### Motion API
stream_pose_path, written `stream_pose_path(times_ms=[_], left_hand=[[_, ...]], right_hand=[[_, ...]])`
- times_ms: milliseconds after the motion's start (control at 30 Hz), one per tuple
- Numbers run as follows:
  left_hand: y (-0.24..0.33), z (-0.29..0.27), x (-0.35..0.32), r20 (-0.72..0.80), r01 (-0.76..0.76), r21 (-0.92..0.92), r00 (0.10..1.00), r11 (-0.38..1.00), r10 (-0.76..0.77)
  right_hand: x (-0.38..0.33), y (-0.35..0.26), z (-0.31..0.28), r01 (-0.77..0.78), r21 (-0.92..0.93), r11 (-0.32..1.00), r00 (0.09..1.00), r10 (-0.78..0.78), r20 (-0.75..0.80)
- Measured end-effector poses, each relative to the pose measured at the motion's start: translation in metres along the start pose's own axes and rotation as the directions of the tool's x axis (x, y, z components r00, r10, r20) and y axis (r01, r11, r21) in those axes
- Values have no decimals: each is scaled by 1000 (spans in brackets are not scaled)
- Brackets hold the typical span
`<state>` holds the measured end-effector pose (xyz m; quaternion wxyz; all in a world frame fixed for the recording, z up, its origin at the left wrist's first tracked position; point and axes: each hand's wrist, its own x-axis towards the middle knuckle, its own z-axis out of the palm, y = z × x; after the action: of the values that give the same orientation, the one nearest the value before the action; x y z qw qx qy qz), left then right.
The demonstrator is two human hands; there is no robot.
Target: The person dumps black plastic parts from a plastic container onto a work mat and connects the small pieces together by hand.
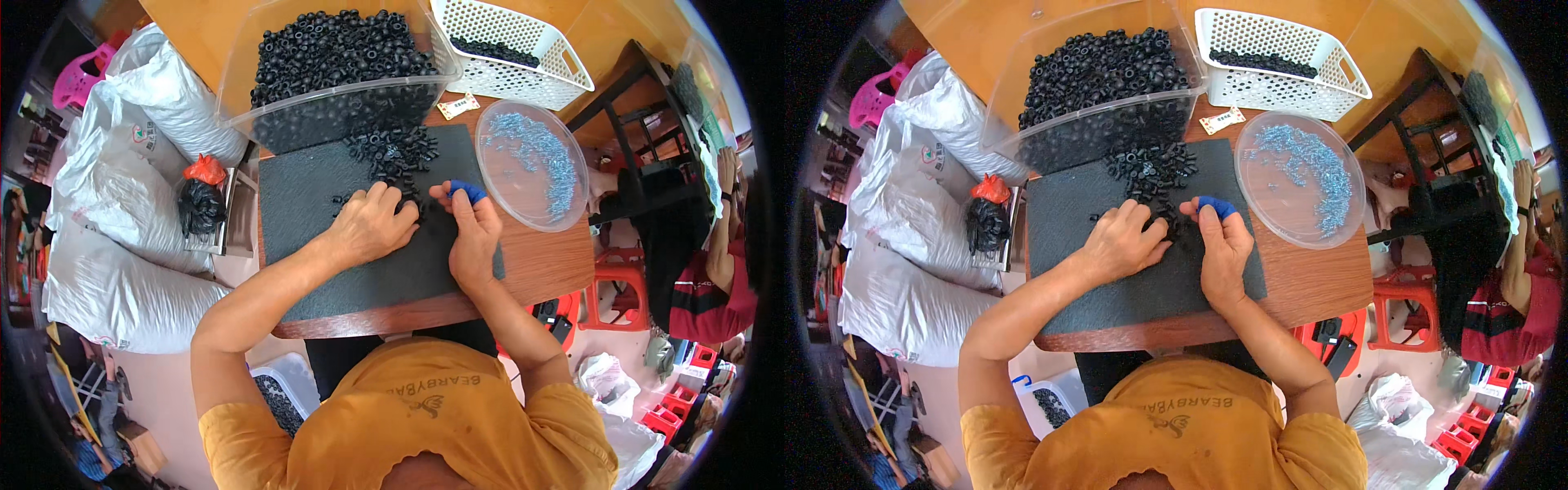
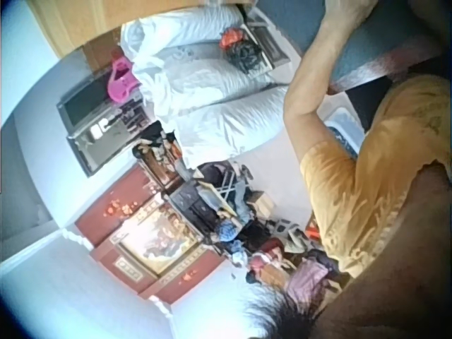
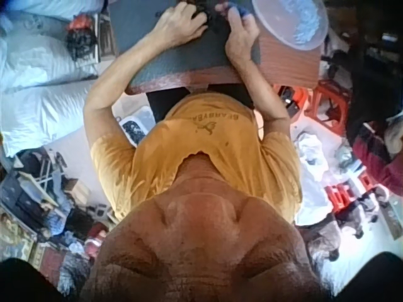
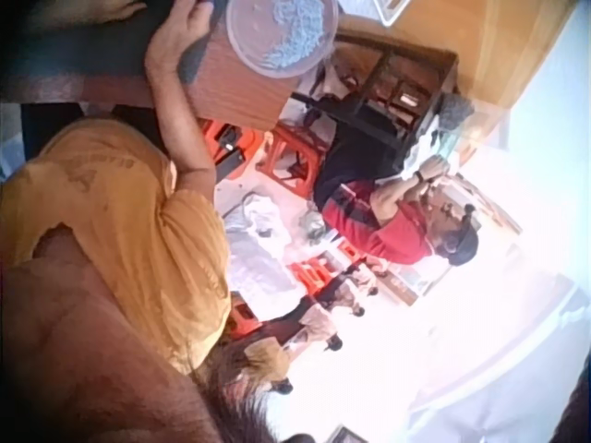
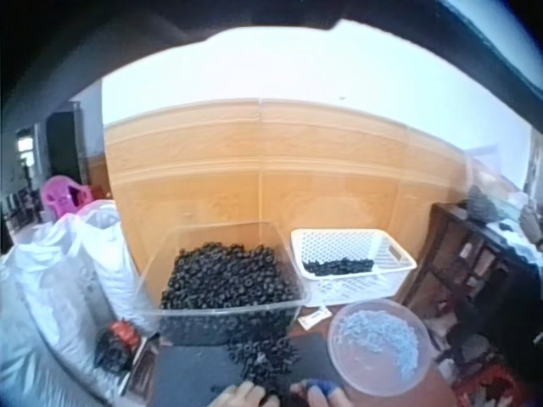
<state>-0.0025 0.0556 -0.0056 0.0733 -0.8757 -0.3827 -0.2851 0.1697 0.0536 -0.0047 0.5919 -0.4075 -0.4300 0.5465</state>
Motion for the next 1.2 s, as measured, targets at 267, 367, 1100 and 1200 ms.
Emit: stream_pose_path(times_ms=[267,367,1100,1200], left_hand=[[0,3,-4,-35,-61,100,997,993,65],[5,-3,-2,-39,-62,99,997,993,66],[-1,-3,-5,-124,77,-13,989,997,-78],[-3,-6,-2,-187,71,-42,979,997,-77]], right_hand=[[0,0,-1,21,-39,999,1000,-21,9],[1,5,-4,31,-45,998,999,-31,16],[1,6,-7,17,-42,999,1000,-16,19],[0,3,-5,16,-54,998,1000,-15,20]])
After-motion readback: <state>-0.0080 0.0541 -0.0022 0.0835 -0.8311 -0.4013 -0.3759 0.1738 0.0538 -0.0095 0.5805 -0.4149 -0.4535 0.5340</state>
